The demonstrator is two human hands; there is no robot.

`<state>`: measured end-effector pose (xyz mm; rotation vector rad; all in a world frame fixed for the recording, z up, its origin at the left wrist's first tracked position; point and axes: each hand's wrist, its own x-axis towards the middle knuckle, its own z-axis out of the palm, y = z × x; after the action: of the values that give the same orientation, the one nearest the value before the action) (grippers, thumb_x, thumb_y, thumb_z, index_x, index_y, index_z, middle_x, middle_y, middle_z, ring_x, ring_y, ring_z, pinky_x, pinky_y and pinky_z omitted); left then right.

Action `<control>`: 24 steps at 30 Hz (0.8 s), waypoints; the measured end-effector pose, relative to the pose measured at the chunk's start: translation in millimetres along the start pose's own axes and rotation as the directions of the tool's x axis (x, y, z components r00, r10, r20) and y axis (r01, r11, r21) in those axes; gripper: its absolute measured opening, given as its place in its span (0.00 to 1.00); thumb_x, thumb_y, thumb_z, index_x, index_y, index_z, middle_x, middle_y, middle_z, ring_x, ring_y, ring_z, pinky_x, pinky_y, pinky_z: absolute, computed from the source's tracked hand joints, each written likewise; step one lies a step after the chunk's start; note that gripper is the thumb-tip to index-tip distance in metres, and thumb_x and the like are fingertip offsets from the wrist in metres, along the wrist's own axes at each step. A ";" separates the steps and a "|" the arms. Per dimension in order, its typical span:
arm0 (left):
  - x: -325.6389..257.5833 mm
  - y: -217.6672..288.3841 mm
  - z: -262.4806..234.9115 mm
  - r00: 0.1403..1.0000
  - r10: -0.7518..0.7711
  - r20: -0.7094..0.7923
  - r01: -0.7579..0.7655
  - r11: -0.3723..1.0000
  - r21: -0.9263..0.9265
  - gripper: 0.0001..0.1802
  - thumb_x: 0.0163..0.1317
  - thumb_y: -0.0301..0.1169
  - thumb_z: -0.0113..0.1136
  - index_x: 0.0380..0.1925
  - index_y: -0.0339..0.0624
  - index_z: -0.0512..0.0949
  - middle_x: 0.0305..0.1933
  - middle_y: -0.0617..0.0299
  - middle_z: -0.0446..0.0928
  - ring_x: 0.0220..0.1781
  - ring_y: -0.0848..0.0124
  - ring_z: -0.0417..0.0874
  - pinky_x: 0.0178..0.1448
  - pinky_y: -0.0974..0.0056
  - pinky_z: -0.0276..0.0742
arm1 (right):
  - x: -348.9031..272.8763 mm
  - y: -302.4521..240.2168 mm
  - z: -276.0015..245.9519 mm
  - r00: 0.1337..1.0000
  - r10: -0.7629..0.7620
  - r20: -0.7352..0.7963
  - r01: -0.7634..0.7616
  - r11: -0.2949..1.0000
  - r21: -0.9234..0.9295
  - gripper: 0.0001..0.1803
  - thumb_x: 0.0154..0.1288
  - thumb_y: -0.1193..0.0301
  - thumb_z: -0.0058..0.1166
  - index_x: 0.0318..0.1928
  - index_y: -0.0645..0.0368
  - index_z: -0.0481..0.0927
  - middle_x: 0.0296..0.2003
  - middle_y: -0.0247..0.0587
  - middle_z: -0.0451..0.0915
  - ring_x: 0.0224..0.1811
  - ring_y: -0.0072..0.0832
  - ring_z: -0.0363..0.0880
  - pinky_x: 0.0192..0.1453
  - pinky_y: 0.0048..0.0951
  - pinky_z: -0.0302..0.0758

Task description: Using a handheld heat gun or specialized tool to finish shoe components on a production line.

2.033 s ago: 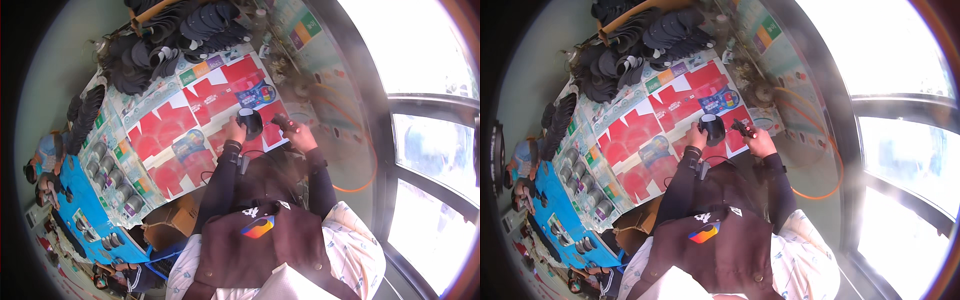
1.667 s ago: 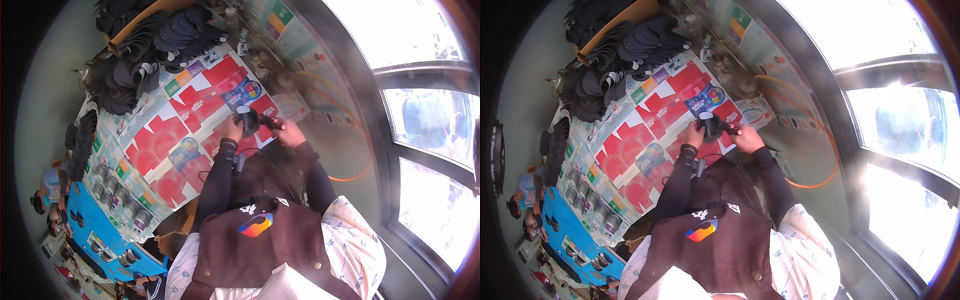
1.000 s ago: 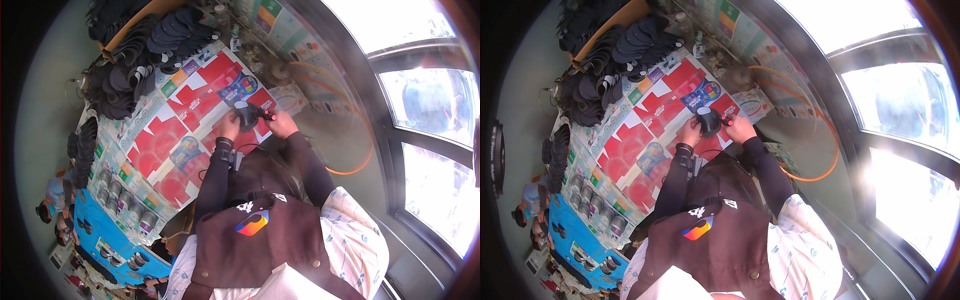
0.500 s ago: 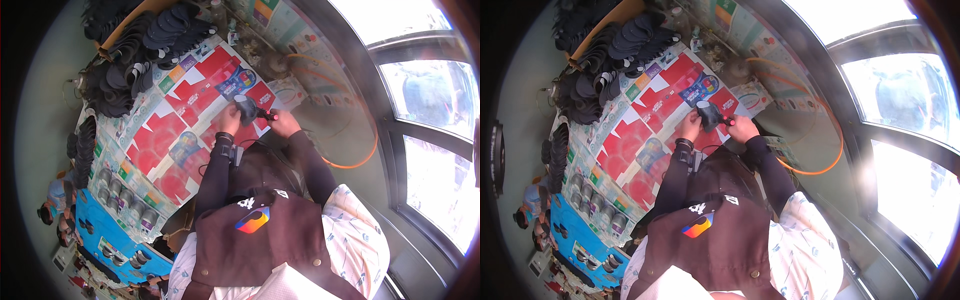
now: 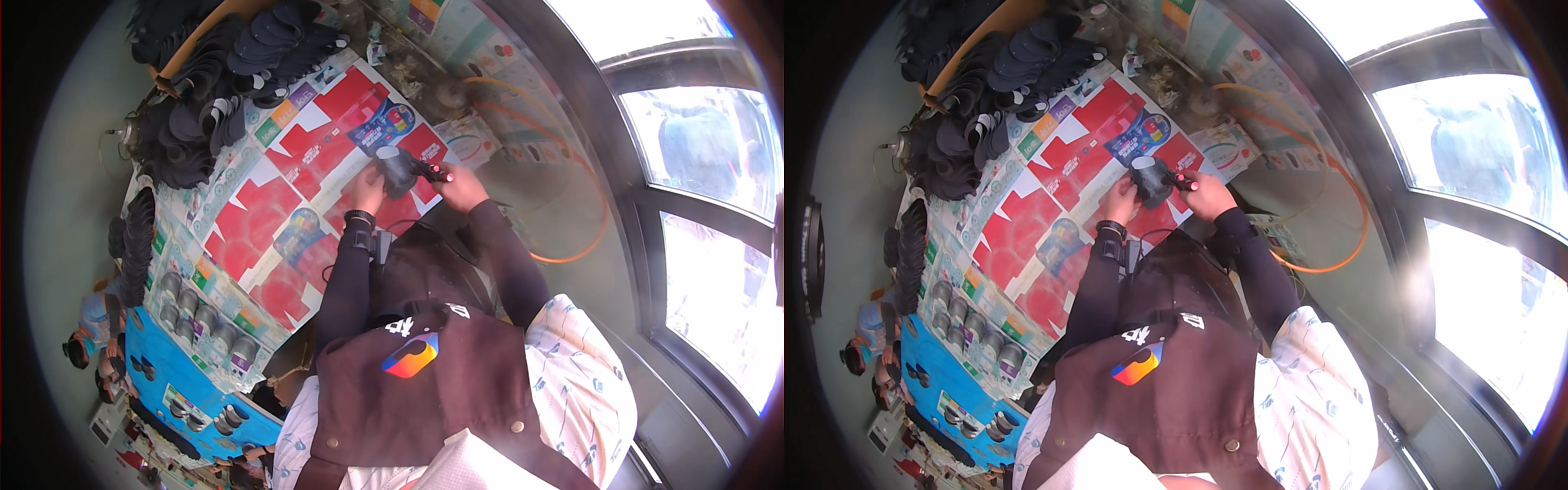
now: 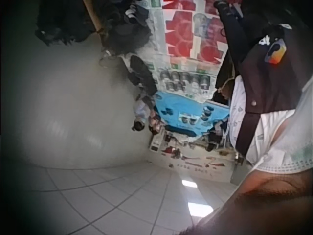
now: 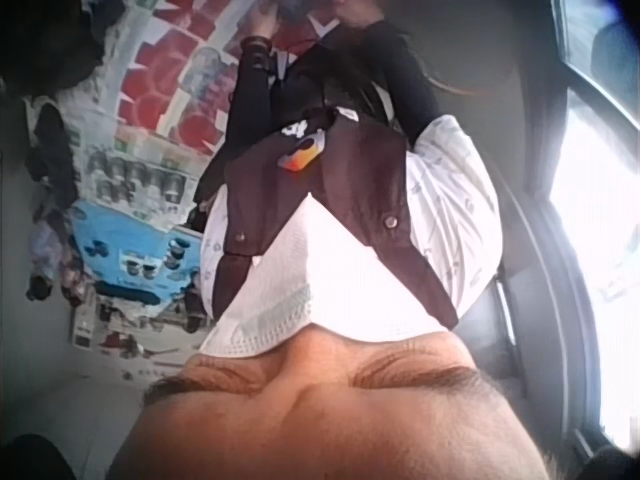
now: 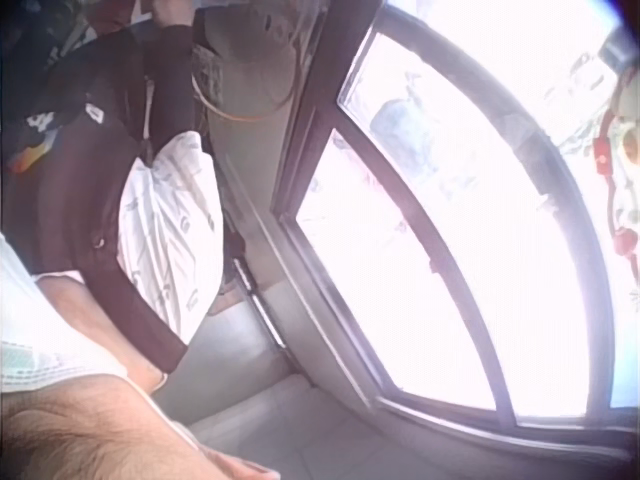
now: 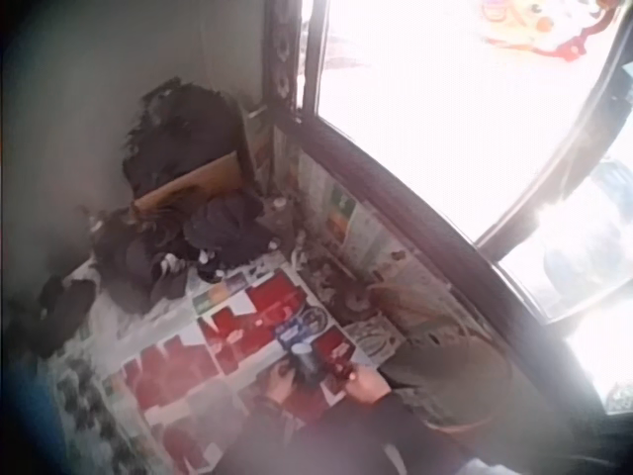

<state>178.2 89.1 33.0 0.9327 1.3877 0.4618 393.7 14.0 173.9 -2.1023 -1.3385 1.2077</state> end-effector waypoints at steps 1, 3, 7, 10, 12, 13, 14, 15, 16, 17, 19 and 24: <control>2.8 -3.3 -3.4 1.000 0.006 0.014 -0.006 1.000 0.022 0.20 0.71 0.29 0.60 0.61 0.36 0.73 0.52 0.53 0.81 0.43 0.66 0.87 0.42 0.62 0.89 | -2.5 -6.5 -0.7 1.000 -0.004 0.007 0.004 1.000 0.000 0.19 0.62 0.60 0.58 0.47 0.61 0.83 0.37 0.59 0.84 0.44 0.58 0.82 0.50 0.50 0.77; 5.3 -9.3 -7.1 0.999 0.011 0.030 -0.013 0.999 0.044 0.20 0.71 0.29 0.59 0.61 0.36 0.73 0.52 0.53 0.81 0.43 0.65 0.87 0.42 0.62 0.89 | -6.5 -16.7 -5.1 0.988 -0.010 0.152 0.009 1.000 0.004 0.19 0.62 0.60 0.59 0.46 0.61 0.84 0.37 0.58 0.84 0.44 0.57 0.82 0.50 0.49 0.77; 8.2 -14.0 -8.1 1.000 0.008 0.015 -0.008 1.000 0.012 0.20 0.71 0.29 0.59 0.60 0.36 0.73 0.53 0.53 0.81 0.45 0.65 0.87 0.43 0.61 0.89 | -7.5 1.2 11.2 0.990 0.006 0.141 -0.013 0.999 0.050 0.16 0.58 0.67 0.60 0.46 0.61 0.84 0.36 0.53 0.86 0.39 0.46 0.84 0.46 0.42 0.77; 6.7 -8.3 -7.2 1.000 0.006 0.031 -0.007 0.999 0.042 0.20 0.71 0.29 0.60 0.60 0.35 0.73 0.53 0.53 0.81 0.46 0.65 0.87 0.44 0.60 0.89 | -3.6 6.8 6.6 0.996 0.057 0.072 -0.055 0.998 -0.025 0.17 0.58 0.67 0.59 0.47 0.61 0.84 0.35 0.54 0.85 0.38 0.47 0.84 0.46 0.42 0.76; 4.2 -1.9 -4.3 0.999 0.006 0.048 -0.009 0.998 0.069 0.20 0.71 0.29 0.60 0.61 0.35 0.73 0.53 0.53 0.81 0.47 0.65 0.87 0.45 0.60 0.89 | -3.6 11.5 7.4 0.995 0.046 0.085 -0.046 0.999 0.001 0.17 0.58 0.67 0.57 0.47 0.61 0.83 0.35 0.55 0.84 0.38 0.50 0.82 0.45 0.44 0.76; 1.5 0.6 -2.5 1.000 -0.001 0.028 0.000 0.998 0.058 0.20 0.70 0.29 0.60 0.60 0.35 0.73 0.53 0.53 0.81 0.46 0.65 0.87 0.45 0.60 0.89 | -4.8 13.1 7.5 0.990 0.021 0.142 -0.026 0.999 0.038 0.17 0.60 0.64 0.58 0.46 0.61 0.83 0.35 0.56 0.84 0.40 0.53 0.82 0.46 0.46 0.76; -0.2 3.5 0.0 1.000 -0.009 0.008 0.008 0.999 0.047 0.20 0.70 0.28 0.60 0.60 0.35 0.73 0.53 0.53 0.81 0.46 0.65 0.87 0.45 0.60 0.89 | -5.9 15.0 7.5 0.981 -0.005 0.196 -0.010 0.997 0.075 0.18 0.61 0.61 0.60 0.45 0.61 0.83 0.35 0.57 0.84 0.42 0.56 0.82 0.48 0.49 0.77; 1.6 -0.1 -2.1 1.000 -0.008 0.005 0.008 0.999 0.047 0.20 0.70 0.28 0.60 0.60 0.35 0.73 0.53 0.53 0.81 0.46 0.65 0.87 0.45 0.60 0.89 | -6.7 10.8 7.7 0.980 -0.008 0.198 -0.007 0.997 0.075 0.18 0.61 0.61 0.60 0.45 0.61 0.83 0.35 0.57 0.84 0.42 0.56 0.82 0.48 0.49 0.77; 3.3 -3.9 -4.5 1.000 -0.001 0.009 0.001 0.999 0.032 0.20 0.70 0.28 0.61 0.60 0.35 0.73 0.53 0.53 0.81 0.45 0.66 0.87 0.44 0.61 0.89 | -7.1 6.5 7.9 0.988 -0.012 0.156 0.013 1.000 -0.006 0.18 0.60 0.62 0.59 0.45 0.61 0.83 0.35 0.57 0.84 0.42 0.56 0.82 0.48 0.50 0.77; 5.0 -7.8 -5.7 1.000 0.006 0.013 -0.006 1.000 0.016 0.20 0.70 0.28 0.61 0.60 0.36 0.73 0.52 0.54 0.82 0.44 0.67 0.87 0.43 0.62 0.89 | -7.2 3.1 7.6 0.993 -0.020 0.114 0.030 0.996 -0.089 0.18 0.60 0.62 0.58 0.46 0.60 0.83 0.36 0.58 0.84 0.43 0.57 0.82 0.48 0.51 0.77; 8.8 -11.9 -2.9 0.999 0.029 0.022 -0.030 0.999 0.023 0.20 0.70 0.28 0.61 0.59 0.36 0.74 0.51 0.55 0.82 0.43 0.68 0.87 0.42 0.63 0.88 | -3.0 6.8 7.2 0.999 0.009 0.039 -0.006 0.996 -0.083 0.18 0.60 0.64 0.58 0.48 0.59 0.83 0.37 0.59 0.84 0.43 0.57 0.82 0.48 0.51 0.76; 10.8 -14.6 2.6 0.998 0.054 0.027 -0.055 0.998 0.029 0.18 0.69 0.28 0.62 0.57 0.38 0.74 0.49 0.57 0.82 0.40 0.70 0.87 0.39 0.65 0.86 | 0.1 3.7 3.3 0.996 0.027 -0.083 -0.037 0.991 -0.125 0.17 0.61 0.63 0.57 0.48 0.57 0.84 0.38 0.59 0.84 0.45 0.58 0.82 0.50 0.54 0.77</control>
<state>179.1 88.1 14.8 0.9993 1.3513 0.4701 393.1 11.9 169.4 -2.2428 -1.3829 1.0632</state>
